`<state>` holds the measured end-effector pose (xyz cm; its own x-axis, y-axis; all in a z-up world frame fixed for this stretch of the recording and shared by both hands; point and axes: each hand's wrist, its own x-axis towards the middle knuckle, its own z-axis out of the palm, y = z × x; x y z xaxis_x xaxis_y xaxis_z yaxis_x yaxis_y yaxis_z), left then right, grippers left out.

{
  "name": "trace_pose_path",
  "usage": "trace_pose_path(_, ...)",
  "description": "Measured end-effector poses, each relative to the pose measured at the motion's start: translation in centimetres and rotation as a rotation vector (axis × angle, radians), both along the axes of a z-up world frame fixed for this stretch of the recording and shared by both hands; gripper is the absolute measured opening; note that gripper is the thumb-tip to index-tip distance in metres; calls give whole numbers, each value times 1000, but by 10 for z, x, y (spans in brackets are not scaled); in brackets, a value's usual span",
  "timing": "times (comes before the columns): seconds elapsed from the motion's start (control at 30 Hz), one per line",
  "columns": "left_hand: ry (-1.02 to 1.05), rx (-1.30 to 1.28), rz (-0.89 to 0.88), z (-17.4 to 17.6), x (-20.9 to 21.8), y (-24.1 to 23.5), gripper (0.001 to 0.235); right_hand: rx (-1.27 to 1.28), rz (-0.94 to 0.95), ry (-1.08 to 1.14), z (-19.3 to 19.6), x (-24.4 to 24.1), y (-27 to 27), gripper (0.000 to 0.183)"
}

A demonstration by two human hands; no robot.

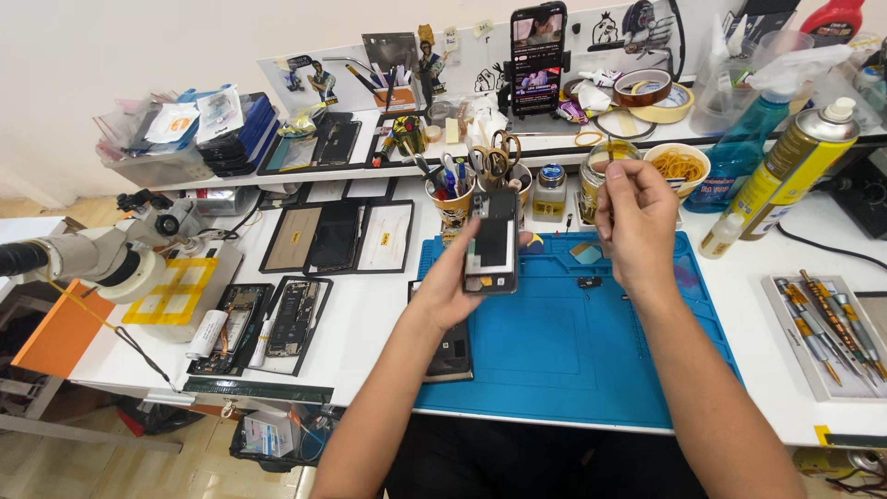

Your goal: The person uses a screwdriver to remove screws from the back of a smartphone. They then use a prying tool to separate the back cover from the phone's frame. The person continues to unscrew internal components and carefully lifts the back cover off.

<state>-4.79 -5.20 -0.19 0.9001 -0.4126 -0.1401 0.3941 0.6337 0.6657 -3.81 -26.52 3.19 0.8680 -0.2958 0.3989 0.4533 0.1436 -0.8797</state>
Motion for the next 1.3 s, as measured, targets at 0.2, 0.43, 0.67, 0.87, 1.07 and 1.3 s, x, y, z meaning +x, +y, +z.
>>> trace_pose_path(0.2,-265,-13,118,-3,51,-15,74,-97,122,28,5,-12,18,20)
trace_pose_path(0.43,-258,11,89,-32,42,-6,67,-308,262,-48,-7,-24,28,25)
trace_pose_path(0.67,-329,-101,98,-10,9,-11,65,-437,198,-70,-3,-31,32,29)
trace_pose_path(0.87,-477,-40,4,2,3,-7,76,-485,174,-147,-2,-27,30,31)
trace_pose_path(1.07,-578,70,-19,-6,11,-5,76,-523,179,-165,2,-27,28,31)
trace_pose_path(1.3,-795,313,11,-30,31,1,73,-610,174,-205,19,-36,32,29)
